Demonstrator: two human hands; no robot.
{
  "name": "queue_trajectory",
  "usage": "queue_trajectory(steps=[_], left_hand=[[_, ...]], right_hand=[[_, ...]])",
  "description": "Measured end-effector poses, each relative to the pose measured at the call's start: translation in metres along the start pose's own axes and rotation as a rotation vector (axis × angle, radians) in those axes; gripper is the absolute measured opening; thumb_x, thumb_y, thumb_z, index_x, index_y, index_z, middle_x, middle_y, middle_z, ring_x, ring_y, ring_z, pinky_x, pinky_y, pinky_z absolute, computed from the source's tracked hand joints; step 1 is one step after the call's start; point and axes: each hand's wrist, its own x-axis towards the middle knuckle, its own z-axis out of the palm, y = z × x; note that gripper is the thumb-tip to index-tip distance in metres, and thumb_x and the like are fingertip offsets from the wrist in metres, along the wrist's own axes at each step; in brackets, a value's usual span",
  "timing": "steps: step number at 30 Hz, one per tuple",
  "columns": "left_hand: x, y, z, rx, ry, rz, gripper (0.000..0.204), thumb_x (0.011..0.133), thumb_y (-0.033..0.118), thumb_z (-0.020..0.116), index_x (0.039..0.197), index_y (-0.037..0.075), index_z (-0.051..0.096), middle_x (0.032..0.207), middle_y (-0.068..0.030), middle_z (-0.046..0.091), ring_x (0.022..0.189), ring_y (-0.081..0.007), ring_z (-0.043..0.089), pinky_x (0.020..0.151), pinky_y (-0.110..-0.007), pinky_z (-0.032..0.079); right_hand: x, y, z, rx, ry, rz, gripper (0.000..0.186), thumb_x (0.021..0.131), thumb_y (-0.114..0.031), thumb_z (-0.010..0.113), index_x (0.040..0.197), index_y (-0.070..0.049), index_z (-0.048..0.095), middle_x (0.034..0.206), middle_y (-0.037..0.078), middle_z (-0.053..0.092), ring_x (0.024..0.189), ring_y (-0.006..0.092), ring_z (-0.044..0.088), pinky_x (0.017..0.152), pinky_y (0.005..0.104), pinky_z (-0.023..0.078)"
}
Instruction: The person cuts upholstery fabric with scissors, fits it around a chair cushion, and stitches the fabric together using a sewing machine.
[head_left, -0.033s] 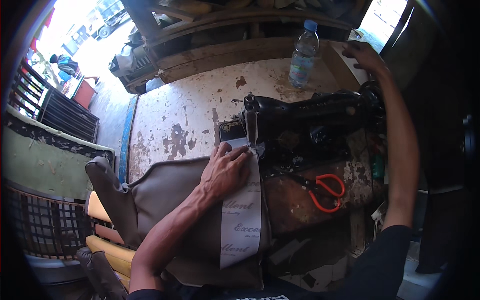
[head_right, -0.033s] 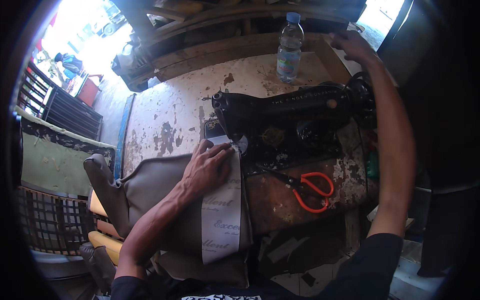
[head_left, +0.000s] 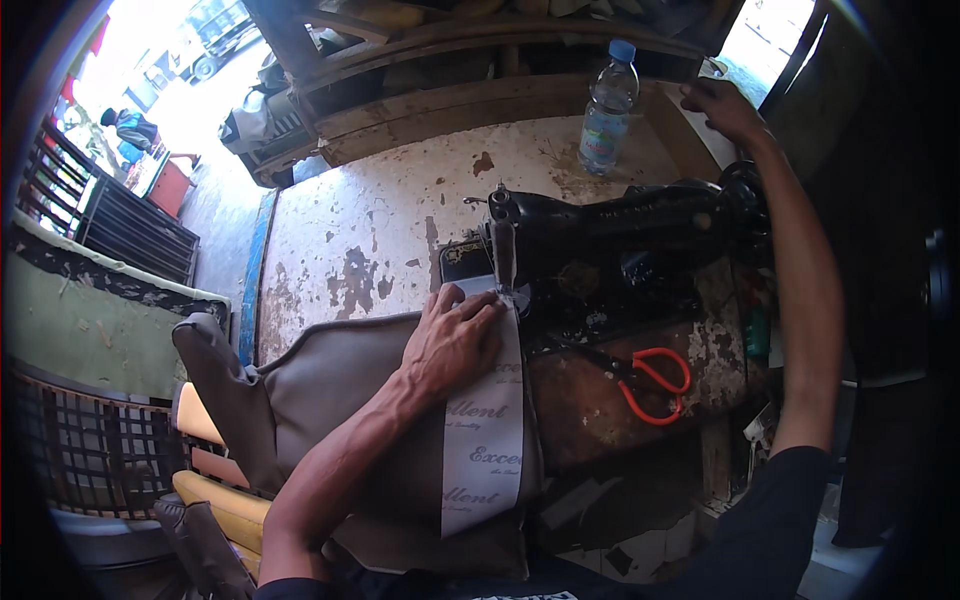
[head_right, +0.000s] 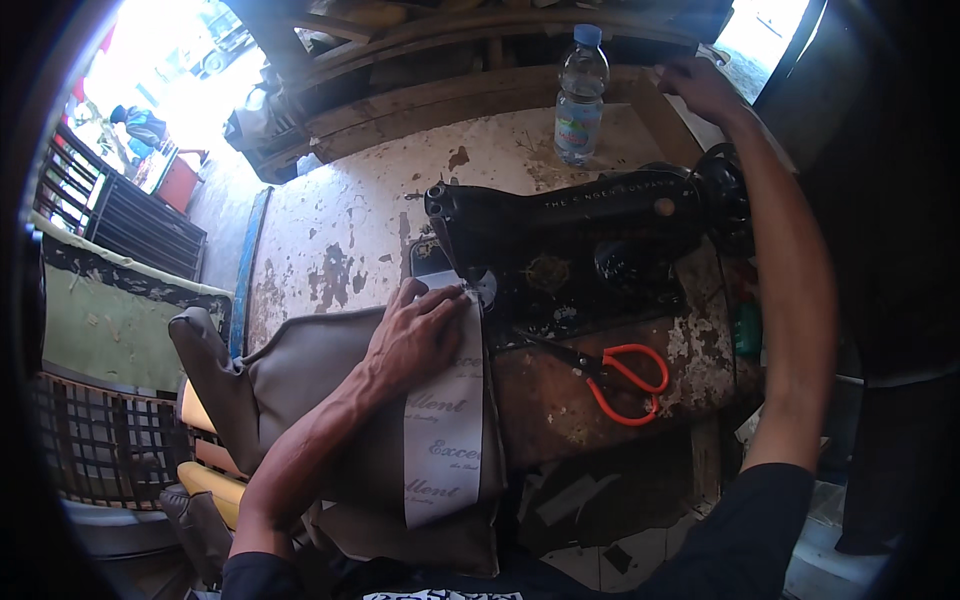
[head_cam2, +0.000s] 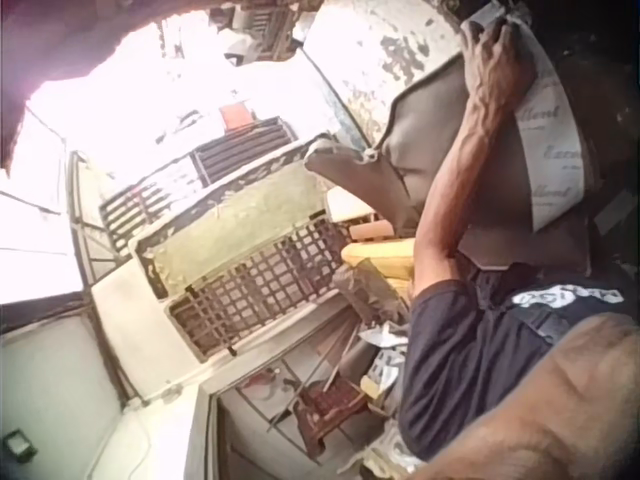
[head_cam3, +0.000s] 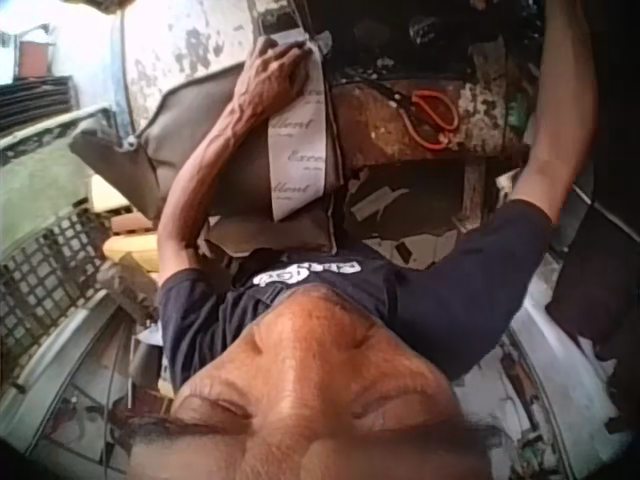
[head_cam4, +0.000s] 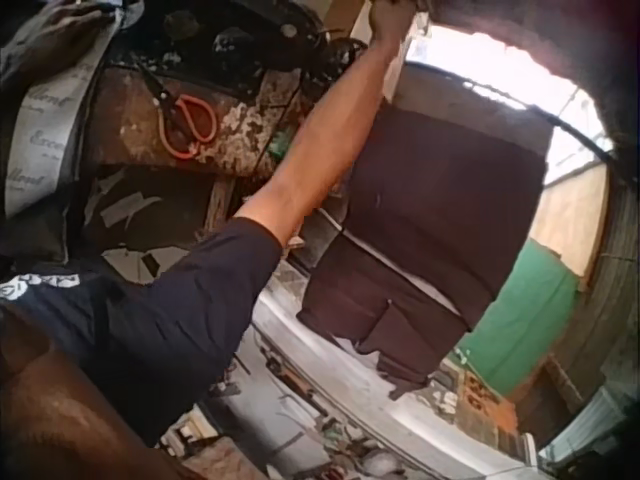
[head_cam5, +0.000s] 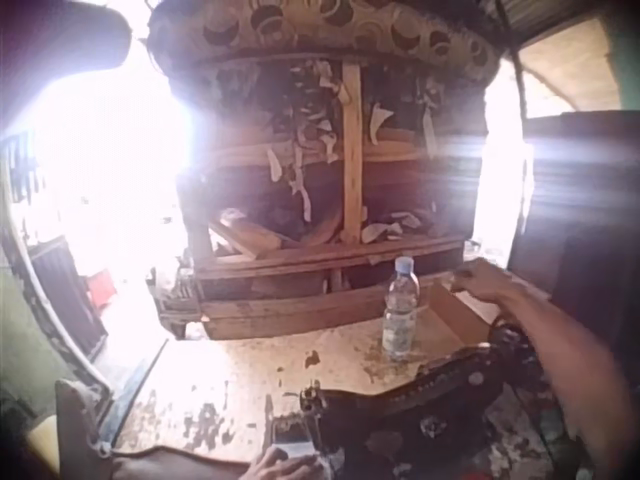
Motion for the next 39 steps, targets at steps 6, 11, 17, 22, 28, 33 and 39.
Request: queue_trajectory(steps=[6, 11, 17, 22, 28, 33, 39], left_hand=[[-0.005, -0.007, -0.006, -0.020, 0.019, -0.017, 0.039, 0.083, 0.013, 0.069, 0.121, 0.005, 0.072, 0.131, -0.0117, 0.069, 0.111, -0.0360, 0.059, 0.102, -0.045, 0.050], [-0.002, -0.001, -0.011, -0.035, -0.004, -0.031, 0.040, 0.083, 0.013, 0.069, 0.122, 0.004, 0.071, 0.131, -0.0117, 0.069, 0.110, -0.0353, 0.059, 0.101, -0.046, 0.050], [-0.010, -0.001, -0.003, -0.049, -0.019, -0.004, 0.047, 0.081, 0.014, 0.071, 0.127, 0.006, 0.070, 0.134, -0.0110, 0.067, 0.108, -0.0346, 0.058, 0.103, -0.047, 0.048], [-0.004, 0.011, 0.008, -0.104, -0.019, 0.020, 0.046, 0.081, 0.017, 0.071, 0.126, 0.006, 0.070, 0.134, -0.0100, 0.066, 0.109, -0.0330, 0.057, 0.098, -0.046, 0.047], [-0.016, -0.004, -0.004, -0.015, 0.015, -0.008, 0.043, 0.082, 0.020, 0.071, 0.123, 0.004, 0.070, 0.130, -0.0116, 0.067, 0.109, -0.0328, 0.056, 0.092, -0.047, 0.046], [-0.012, 0.001, 0.001, -0.059, 0.030, 0.044, 0.043, 0.082, 0.020, 0.071, 0.121, 0.003, 0.069, 0.127, -0.0121, 0.067, 0.106, -0.0331, 0.056, 0.091, -0.047, 0.046], [-0.015, 0.003, 0.001, -0.069, 0.056, 0.023, 0.041, 0.082, 0.020, 0.070, 0.120, 0.003, 0.070, 0.123, -0.0123, 0.068, 0.105, -0.0328, 0.056, 0.091, -0.047, 0.046]], right_hand=[[-0.044, -0.018, -0.011, -0.465, 0.047, -0.137, 0.041, 0.103, -0.038, 0.055, 0.131, -0.010, 0.067, 0.130, 0.022, 0.066, 0.123, 0.0392, 0.062, 0.102, 0.0443, 0.049], [-0.033, 0.013, -0.015, -0.528, -0.277, 0.151, 0.038, 0.104, -0.032, 0.053, 0.130, -0.008, 0.067, 0.131, 0.023, 0.065, 0.123, 0.0389, 0.061, 0.103, 0.0451, 0.048], [-0.001, -0.010, 0.006, -0.392, -0.377, 0.208, 0.038, 0.102, -0.036, 0.057, 0.122, -0.007, 0.070, 0.114, 0.022, 0.070, 0.094, 0.0377, 0.071, 0.090, 0.0477, 0.053], [-0.024, -0.007, -0.019, -0.492, 0.321, -0.250, 0.031, 0.103, -0.030, 0.059, 0.110, -0.003, 0.073, 0.089, 0.012, 0.073, 0.070, 0.0205, 0.067, 0.069, 0.0360, 0.053], [-0.209, -0.172, 0.073, 0.170, -0.263, -0.452, 0.022, 0.093, -0.029, 0.073, 0.096, -0.006, 0.074, 0.084, 0.011, 0.074, 0.073, 0.0247, 0.072, 0.073, 0.0390, 0.058], [-0.226, -0.147, 0.185, 0.062, -0.141, -0.261, 0.025, 0.092, -0.031, 0.073, 0.098, -0.007, 0.073, 0.088, 0.014, 0.073, 0.083, 0.0359, 0.072, 0.076, 0.0470, 0.057], [-0.228, -0.107, 0.227, 0.239, -0.178, -0.311, 0.019, 0.094, -0.027, 0.069, 0.095, -0.007, 0.070, 0.092, 0.016, 0.070, 0.084, 0.0368, 0.070, 0.072, 0.0480, 0.057]])
